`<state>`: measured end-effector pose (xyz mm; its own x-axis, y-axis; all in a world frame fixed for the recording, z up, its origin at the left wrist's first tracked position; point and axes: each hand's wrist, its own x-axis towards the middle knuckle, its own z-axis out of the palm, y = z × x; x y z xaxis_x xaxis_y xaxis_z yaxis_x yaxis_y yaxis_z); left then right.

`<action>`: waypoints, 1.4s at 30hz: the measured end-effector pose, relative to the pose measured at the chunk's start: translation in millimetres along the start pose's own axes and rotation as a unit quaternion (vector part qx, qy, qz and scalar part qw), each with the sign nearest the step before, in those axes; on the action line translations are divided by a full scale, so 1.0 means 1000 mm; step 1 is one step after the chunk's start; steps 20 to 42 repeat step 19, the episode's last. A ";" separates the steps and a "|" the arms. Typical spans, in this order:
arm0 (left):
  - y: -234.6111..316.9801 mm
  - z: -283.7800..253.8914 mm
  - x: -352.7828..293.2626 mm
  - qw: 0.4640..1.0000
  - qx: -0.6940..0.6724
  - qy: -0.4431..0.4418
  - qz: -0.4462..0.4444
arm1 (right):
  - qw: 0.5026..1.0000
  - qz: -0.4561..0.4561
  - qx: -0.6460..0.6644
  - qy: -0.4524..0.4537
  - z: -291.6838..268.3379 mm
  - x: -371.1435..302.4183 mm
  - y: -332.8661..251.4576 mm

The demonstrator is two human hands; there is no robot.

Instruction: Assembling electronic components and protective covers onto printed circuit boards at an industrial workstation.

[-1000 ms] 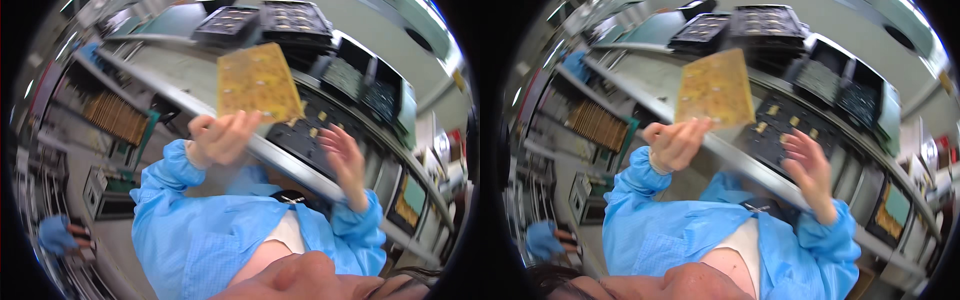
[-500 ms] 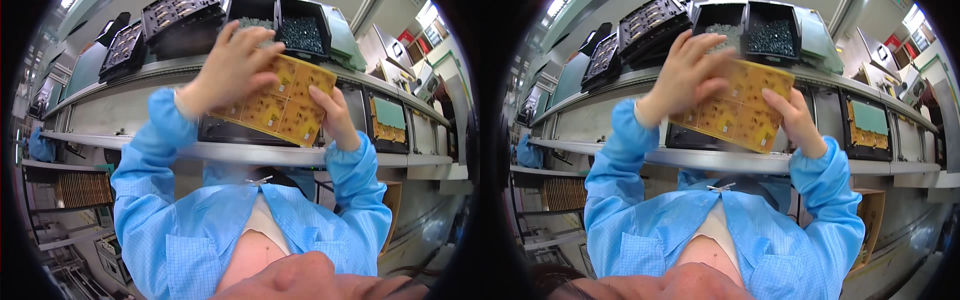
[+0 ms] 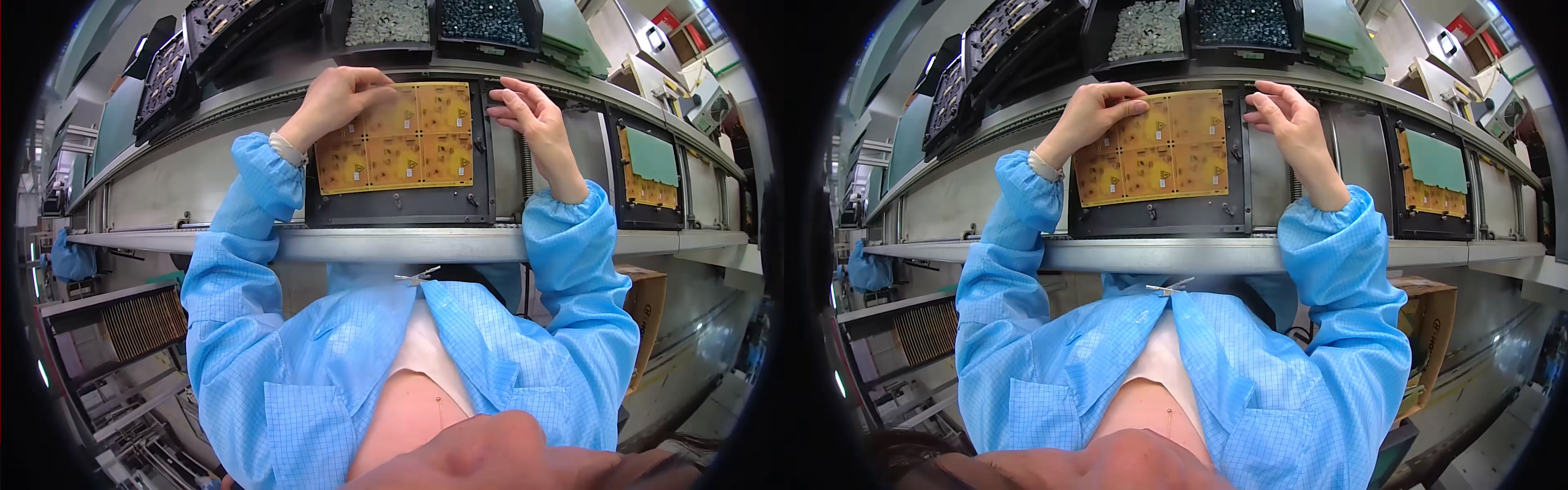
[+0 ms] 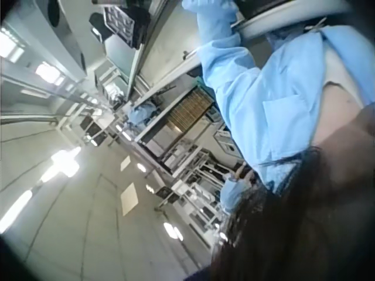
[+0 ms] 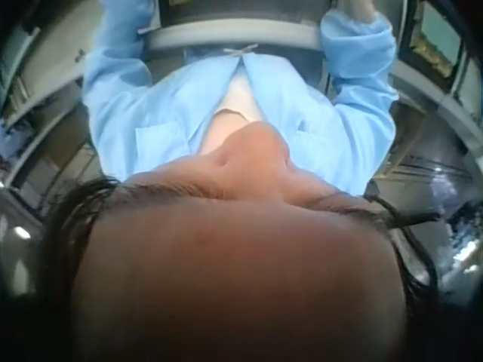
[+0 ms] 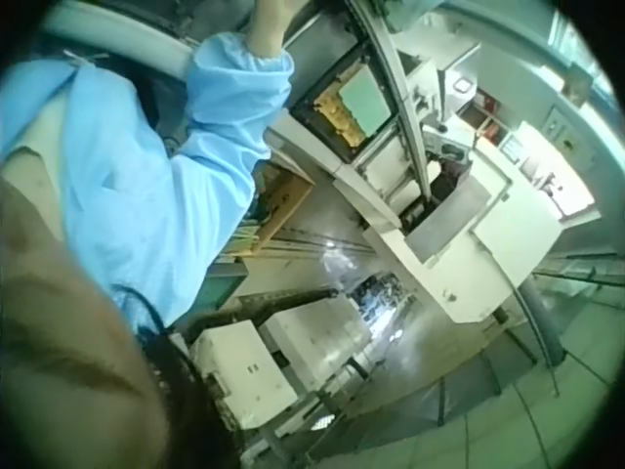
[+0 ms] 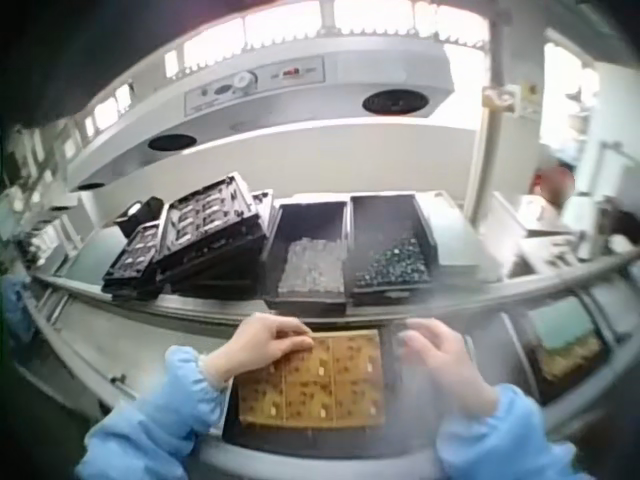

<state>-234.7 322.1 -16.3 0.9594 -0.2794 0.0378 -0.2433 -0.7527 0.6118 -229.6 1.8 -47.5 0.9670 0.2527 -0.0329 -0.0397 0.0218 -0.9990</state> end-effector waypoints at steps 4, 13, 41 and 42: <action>-0.005 0.010 0.001 0.998 -0.043 -0.031 -0.016 | 1.000 0.006 -0.010 0.000 0.002 -0.001 0.003; -0.010 0.028 -0.007 0.990 0.030 0.094 0.102 | 0.968 -0.116 -0.222 0.006 0.010 -0.012 0.006; -0.010 0.025 -0.019 0.978 0.128 0.092 0.136 | 0.893 -0.217 -0.394 -0.005 0.016 -0.018 0.010; -0.010 0.025 -0.019 0.978 0.128 0.092 0.136 | 0.893 -0.217 -0.394 -0.005 0.016 -0.018 0.010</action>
